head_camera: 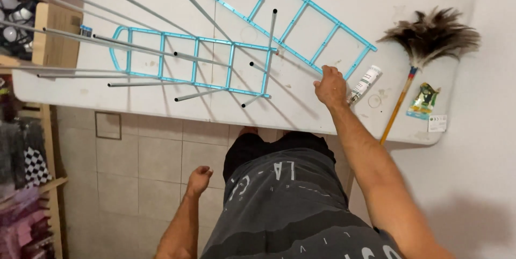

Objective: Assembling a multi-tier storage rack by manually inserting metal rods into plastic side frames on a work table.

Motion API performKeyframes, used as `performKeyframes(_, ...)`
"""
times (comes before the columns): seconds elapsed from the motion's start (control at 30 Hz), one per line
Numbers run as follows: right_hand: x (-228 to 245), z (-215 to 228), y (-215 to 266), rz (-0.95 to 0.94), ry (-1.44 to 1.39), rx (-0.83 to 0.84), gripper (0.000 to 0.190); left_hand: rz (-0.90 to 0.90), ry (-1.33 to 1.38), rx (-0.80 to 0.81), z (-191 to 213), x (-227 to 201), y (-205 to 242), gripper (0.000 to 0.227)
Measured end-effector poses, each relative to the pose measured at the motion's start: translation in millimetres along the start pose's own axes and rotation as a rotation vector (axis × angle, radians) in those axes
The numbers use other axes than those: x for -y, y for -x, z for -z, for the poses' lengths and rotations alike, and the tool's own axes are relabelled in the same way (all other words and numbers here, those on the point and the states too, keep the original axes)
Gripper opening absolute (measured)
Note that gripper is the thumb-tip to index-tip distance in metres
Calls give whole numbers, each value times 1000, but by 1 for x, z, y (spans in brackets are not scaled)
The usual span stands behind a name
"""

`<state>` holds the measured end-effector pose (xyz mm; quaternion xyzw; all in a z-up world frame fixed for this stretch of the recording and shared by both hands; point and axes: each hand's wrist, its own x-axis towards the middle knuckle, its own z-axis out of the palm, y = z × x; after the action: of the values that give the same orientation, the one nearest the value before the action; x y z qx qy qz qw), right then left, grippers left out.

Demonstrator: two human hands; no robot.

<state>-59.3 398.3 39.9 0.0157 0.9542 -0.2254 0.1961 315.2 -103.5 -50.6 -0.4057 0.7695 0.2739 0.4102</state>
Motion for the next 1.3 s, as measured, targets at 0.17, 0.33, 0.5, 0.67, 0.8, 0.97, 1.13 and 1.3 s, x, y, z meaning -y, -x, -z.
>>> performKeyframes(0.17,-42,-45,-39,37,386,14,24,8,485,2,-41,-21,121,43)
performKeyframes(0.33,-4,20,-41,20,150,115,19,-27,509,120,-97,-3,141,31)
performKeyframes(0.5,23,110,-49,-52,-83,-52,32,-468,99,208,-135,47,88,51)
performKeyframes(0.67,0,183,-35,78,-288,-352,32,-100,-10,122,-84,-7,64,42)
performKeyframes(0.8,-10,228,26,104,-543,-417,20,-170,89,-8,-18,-100,71,44)
performKeyframes(0.97,-49,238,75,246,-900,-564,24,-473,-153,42,66,-242,154,59)
performKeyframes(1.13,-82,231,103,286,-1100,-524,30,-762,-111,99,104,-357,298,49)
performKeyframes(1.3,-98,211,106,378,-1195,-431,37,-969,-108,167,100,-396,352,46)
